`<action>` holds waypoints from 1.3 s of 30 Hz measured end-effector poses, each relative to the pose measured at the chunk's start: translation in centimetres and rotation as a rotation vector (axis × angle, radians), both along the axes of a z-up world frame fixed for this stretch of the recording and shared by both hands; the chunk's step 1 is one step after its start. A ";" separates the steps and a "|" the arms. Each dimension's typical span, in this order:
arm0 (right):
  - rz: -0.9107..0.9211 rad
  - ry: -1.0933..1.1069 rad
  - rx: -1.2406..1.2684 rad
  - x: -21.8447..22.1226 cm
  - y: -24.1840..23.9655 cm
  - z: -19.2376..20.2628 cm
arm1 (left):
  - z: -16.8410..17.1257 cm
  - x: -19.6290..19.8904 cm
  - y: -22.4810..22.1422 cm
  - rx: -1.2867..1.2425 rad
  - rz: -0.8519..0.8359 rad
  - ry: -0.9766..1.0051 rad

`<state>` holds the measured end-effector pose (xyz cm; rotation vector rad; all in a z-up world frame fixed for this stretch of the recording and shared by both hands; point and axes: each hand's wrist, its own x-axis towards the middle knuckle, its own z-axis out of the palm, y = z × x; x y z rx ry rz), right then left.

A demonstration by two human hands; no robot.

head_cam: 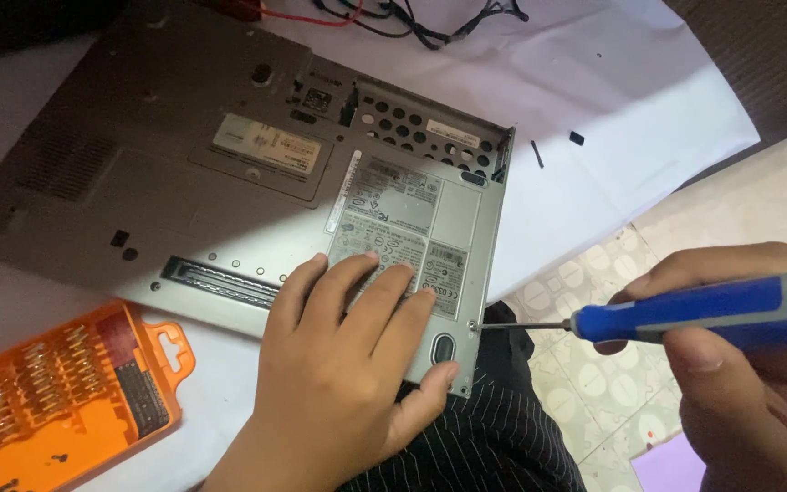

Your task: The person is unscrewing the bottom of a laptop, then flips it over and opens the lid to check the keyboard area.

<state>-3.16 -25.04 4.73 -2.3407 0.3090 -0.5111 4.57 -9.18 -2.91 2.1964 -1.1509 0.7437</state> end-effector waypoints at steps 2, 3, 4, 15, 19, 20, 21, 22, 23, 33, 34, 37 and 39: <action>-0.034 0.018 0.032 0.0 0.3 0.1 | 0.0 0.0 0.1 0.013 -0.002 0.001; -0.035 0.017 0.033 0.0 0.1 0.1 | 0.0 0.0 0.1 0.013 -0.003 0.000; -0.004 0.024 -0.005 0.1 -0.2 0.0 | 0.0 0.0 0.0 0.012 0.000 -0.002; 0.470 -0.182 -0.037 3.0 -2.2 -0.3 | 0.2 -0.1 0.1 0.009 -0.006 -0.002; 0.366 -0.365 -0.318 2.7 -2.1 -1.5 | 0.2 -0.2 0.2 0.016 -0.009 0.013; 0.392 -0.438 -0.203 2.8 -2.2 -2.0 | 0.2 -0.2 0.1 0.016 -0.013 0.017; 0.393 -0.438 -0.203 2.7 -2.1 -1.9 | 0.2 -0.2 0.1 0.017 -0.012 0.017; 0.410 -0.432 -0.182 2.6 -1.9 -1.9 | 0.2 -0.2 0.1 0.013 -0.012 0.013; 0.427 -0.426 -0.162 2.5 -1.8 -1.8 | 0.1 -0.2 0.1 0.009 -0.012 0.009; 0.522 -0.474 0.138 2.9 -3.9 -2.2 | 0.3 -0.3 0.1 0.023 -0.018 0.010; 0.477 -0.542 -0.044 3.3 -3.6 -2.0 | 0.3 -0.3 0.1 0.010 -0.018 0.010; 0.421 -0.567 -0.226 3.2 -2.6 -1.2 | 0.4 -0.3 0.0 -0.013 -0.022 0.017; 0.408 -0.533 -0.227 2.7 -2.4 -0.7 | 0.8 -0.3 -0.1 -0.022 -0.030 0.020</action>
